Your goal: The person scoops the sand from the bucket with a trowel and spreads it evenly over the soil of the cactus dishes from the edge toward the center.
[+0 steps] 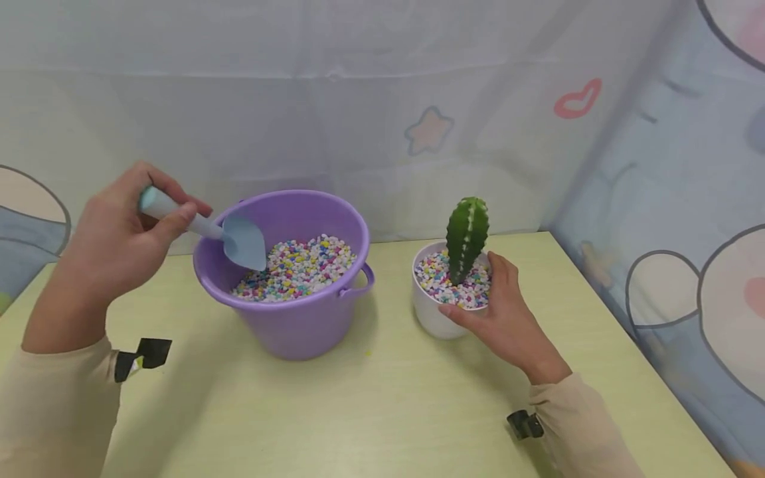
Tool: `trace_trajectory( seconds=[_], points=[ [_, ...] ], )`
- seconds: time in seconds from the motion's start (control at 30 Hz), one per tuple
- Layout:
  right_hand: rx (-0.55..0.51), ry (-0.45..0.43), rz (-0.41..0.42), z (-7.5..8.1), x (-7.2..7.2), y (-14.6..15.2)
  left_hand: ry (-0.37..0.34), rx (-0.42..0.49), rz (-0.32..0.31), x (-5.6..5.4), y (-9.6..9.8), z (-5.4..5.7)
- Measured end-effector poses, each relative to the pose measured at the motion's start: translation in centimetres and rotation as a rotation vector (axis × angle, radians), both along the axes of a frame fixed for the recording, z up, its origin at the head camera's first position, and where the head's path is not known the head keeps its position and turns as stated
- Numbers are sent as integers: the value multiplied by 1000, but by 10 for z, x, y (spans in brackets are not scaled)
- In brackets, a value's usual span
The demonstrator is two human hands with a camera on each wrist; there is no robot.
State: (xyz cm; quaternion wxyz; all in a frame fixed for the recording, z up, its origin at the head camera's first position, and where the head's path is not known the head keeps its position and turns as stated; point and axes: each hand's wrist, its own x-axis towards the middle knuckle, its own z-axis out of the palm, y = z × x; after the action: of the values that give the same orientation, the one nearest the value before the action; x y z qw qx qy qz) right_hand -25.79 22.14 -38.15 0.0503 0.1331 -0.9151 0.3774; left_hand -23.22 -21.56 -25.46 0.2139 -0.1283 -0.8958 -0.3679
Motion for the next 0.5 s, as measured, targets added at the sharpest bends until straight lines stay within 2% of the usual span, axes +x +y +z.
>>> trace_trajectory(
  seconds=[0.1,0.17,0.37,0.5],
  points=[
    [2,0,1,-1,0,0,-66,-20,7,-1,-6,-2],
    [3,4,2,-1,-1,-1,-84,-8,16,-2,-8,-6],
    [2,16,7,-1,0,-1,-75,167,18,-8,-7,-17],
    [1,11,6,0,1,0,-52,188,-4,-9,-3,-22]
  ],
)
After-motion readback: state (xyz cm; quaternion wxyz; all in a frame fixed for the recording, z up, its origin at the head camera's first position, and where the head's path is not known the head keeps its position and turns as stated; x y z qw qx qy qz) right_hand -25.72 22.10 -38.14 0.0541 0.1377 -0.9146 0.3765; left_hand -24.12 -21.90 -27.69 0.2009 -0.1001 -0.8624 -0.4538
